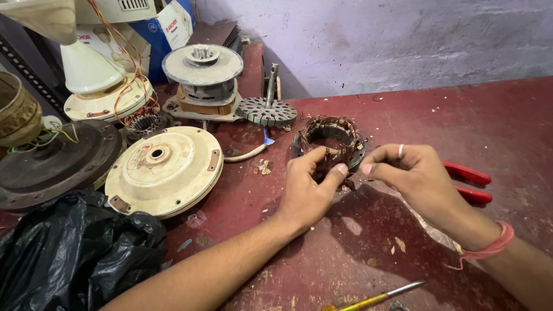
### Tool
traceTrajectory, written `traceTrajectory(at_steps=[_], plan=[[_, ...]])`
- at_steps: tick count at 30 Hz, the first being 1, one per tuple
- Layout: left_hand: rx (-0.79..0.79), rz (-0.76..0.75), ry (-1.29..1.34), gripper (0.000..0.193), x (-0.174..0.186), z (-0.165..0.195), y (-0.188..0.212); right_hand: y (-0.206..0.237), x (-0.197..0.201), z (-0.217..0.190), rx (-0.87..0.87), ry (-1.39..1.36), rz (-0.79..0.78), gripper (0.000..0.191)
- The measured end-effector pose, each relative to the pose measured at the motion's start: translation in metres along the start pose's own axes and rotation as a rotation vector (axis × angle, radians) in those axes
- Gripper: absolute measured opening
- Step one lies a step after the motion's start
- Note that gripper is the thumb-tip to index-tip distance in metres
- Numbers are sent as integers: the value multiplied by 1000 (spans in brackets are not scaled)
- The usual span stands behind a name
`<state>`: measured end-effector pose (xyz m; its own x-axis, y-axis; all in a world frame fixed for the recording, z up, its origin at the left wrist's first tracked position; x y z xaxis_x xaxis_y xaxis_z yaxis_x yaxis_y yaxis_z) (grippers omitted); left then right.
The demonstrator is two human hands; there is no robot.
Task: The person removes copper wire from a motor stator by hand, pulling and twisting the wire to separate it from the laminated core. The work is performed on a cluttered workbench with other motor parts and tools nearby.
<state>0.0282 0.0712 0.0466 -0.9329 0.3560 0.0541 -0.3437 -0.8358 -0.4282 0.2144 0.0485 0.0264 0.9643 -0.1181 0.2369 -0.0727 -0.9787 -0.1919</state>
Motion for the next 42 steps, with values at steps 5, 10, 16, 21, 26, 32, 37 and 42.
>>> traceTrajectory(at_steps=[5,10,16,21,26,32,37,42], plan=[[-54,-3,-27,9,1,3,2,8,-13,-9,-72,-114,34,15],[-24,-8,-134,15,-1,-2,0,10,-17,-11,-94,-140,54,15],[-62,-44,-153,10,-3,4,0,7,-16,-5,-93,-85,74,12],[-96,-62,-209,12,-7,11,1,5,-20,5,-57,-61,45,8],[-73,-37,-186,14,-5,8,1,6,-26,10,-57,-162,-30,9],[5,-30,-171,24,-1,-4,-2,8,-19,4,-75,-147,48,11],[-4,-59,-82,19,-4,-2,-1,6,-18,0,-63,-167,80,15],[-46,-30,-199,21,-5,3,0,4,-22,1,-55,-139,21,11]])
Point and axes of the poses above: each hand's wrist, its own y-axis away from the middle knuckle, its own x-axis out of the back of the hand, z = x × y, the point moved 9 cm from there along -y, towards the middle knuckle, and after that the axes turned 3 degrees about x, right-handed, at the moved point
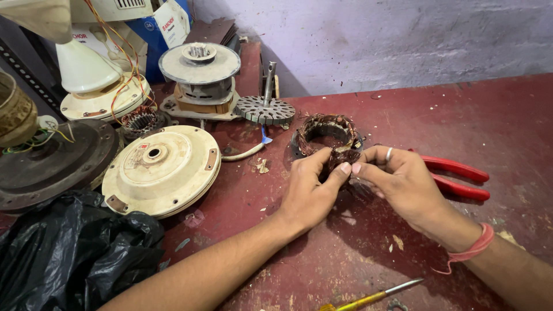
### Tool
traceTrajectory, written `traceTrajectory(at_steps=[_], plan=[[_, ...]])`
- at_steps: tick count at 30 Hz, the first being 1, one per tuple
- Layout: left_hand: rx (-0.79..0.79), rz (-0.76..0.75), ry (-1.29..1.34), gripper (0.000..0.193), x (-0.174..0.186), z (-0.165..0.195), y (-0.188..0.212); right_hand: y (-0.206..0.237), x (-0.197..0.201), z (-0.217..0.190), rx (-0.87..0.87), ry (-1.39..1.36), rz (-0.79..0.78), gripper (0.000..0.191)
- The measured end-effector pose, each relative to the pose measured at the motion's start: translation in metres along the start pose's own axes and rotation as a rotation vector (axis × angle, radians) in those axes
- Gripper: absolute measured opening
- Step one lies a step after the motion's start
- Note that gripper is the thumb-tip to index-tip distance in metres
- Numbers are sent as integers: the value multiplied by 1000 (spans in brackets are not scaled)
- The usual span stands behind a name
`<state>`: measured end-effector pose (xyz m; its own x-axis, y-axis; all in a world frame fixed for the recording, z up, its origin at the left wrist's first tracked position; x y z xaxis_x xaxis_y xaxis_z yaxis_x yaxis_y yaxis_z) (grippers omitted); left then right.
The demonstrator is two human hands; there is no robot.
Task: The person removes copper wire from a motor stator by hand, pulling and twisting the wire to separate it from the laminated core. The work is performed on a cluttered workbench with other motor parts and tools nearby.
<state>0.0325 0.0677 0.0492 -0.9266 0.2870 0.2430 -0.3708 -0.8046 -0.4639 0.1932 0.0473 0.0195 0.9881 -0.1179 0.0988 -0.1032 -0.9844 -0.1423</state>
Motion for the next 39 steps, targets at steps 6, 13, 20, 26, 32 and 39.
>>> traceTrajectory(at_steps=[6,13,20,26,32,39], plan=[[-2,1,-65,27,-3,0,-1,2,-7,0,-27,-21,-61,12],[-8,22,53,21,-3,2,0,2,-9,-3,-49,3,-50,14],[36,2,107,14,-4,-4,-1,2,-11,2,-50,-31,-81,14],[-36,-13,96,15,-3,3,-2,1,-15,5,62,73,-168,13],[73,56,10,17,1,-4,-1,1,-14,4,68,105,-176,13],[64,60,116,17,1,-3,-3,3,-17,1,41,34,-179,11]])
Point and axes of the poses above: each hand's wrist, its own y-axis away from the middle knuckle, its own x-axis out of the back of the hand, z = x × y, the point moved 9 cm from there along -y, towards the middle knuckle, and after that the axes turned 3 degrees about x, right-handed, at the moved point
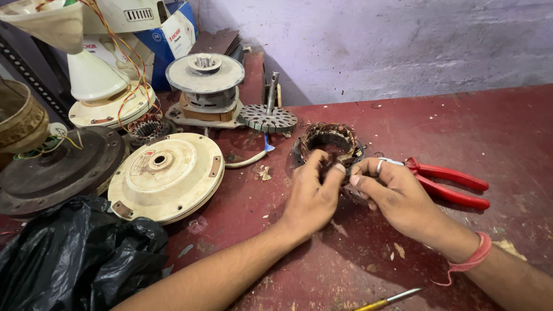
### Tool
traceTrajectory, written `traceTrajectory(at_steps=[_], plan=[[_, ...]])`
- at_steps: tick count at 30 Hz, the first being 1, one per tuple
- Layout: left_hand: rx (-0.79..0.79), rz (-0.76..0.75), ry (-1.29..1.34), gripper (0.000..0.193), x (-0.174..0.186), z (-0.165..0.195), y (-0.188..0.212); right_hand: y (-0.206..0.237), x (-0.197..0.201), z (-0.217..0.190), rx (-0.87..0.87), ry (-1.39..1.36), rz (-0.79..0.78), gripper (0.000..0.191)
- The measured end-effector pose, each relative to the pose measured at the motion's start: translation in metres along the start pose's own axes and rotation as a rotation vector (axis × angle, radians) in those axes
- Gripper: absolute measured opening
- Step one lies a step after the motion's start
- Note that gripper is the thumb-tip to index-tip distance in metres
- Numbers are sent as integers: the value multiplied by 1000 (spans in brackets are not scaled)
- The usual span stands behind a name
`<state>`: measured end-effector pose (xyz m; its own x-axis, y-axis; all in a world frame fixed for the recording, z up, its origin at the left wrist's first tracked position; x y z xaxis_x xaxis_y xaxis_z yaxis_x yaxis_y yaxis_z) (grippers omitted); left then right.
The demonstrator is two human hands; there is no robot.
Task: The person removes copper wire from a motor stator by hand, pulling and twisting the wire to separate it from the laminated core. The work is performed on a cluttered workbench with other motor parts and tools nearby.
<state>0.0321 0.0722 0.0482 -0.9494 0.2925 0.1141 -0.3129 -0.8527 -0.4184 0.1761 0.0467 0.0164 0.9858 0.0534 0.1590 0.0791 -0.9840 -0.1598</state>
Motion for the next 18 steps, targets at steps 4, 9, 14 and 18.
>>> traceTrajectory(at_steps=[4,9,14,18], plan=[[63,45,19,18,4,-7,-2,0,2,-3,23,20,45,13],[77,-17,47,21,0,-10,-1,1,13,-6,26,88,130,15],[106,-52,70,21,-1,-15,0,-1,15,-10,74,60,154,16],[187,-26,138,21,0,-23,1,2,19,-25,195,69,190,18]])
Point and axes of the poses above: each hand's wrist, its own y-axis away from the middle knuckle, its own x-axis out of the back of the hand, z = x × y, the point moved 9 cm from there along -y, towards the middle knuckle, and after that the axes turned 3 degrees about x, right-handed, at the moved point
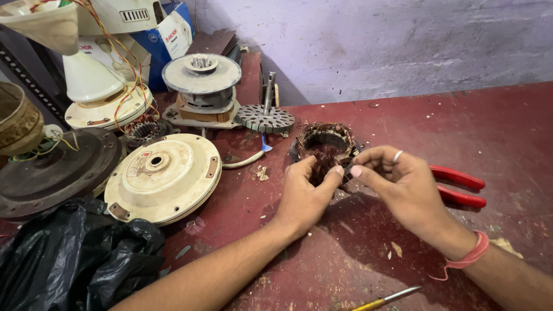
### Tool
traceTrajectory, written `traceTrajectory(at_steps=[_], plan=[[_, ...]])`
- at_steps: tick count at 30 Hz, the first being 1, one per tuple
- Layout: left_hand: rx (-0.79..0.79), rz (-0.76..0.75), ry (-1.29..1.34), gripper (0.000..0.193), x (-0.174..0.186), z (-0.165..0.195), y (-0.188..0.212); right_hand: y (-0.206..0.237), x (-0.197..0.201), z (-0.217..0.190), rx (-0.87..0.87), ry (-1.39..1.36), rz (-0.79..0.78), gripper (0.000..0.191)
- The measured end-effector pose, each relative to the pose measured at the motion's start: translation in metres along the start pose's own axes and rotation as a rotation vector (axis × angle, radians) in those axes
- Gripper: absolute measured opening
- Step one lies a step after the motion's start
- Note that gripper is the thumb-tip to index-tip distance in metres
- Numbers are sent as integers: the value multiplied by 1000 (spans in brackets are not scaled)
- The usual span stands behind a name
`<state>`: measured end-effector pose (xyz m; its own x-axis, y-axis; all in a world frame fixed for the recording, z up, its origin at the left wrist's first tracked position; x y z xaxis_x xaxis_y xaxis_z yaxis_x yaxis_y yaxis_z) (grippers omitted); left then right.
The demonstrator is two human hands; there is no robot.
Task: The person removes copper wire from a motor stator by hand, pulling and twisting the wire to separate it from the laminated core. The work is performed on a cluttered workbench with other motor parts and tools nearby.
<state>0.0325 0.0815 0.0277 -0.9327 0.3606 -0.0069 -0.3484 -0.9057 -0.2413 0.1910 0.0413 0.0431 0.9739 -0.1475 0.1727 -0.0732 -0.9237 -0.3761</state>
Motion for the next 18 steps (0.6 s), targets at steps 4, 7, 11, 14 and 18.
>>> traceTrajectory(at_steps=[4,7,11,14,18], plan=[[-113,49,-28,19,4,11,2,4,11,-1,-54,30,105,19],[-107,36,-18,19,5,11,2,5,10,-8,12,39,92,19],[-117,3,-5,21,4,8,4,6,9,-9,17,77,84,16],[-131,-19,-1,21,2,5,3,7,7,-9,13,52,75,14],[-119,-54,37,20,-1,-1,0,7,4,-9,1,54,54,13]])
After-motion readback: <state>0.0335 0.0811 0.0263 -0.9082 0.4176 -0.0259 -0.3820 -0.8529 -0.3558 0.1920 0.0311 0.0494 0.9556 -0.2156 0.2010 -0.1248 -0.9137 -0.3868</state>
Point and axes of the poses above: each hand's wrist, its own y-axis away from the middle knuckle, its own x-axis out of the back of the hand, z = x × y, the point moved 9 cm from there along -y, towards the middle knuckle, and after that the axes turned 3 degrees about x, right-handed, at the moved point
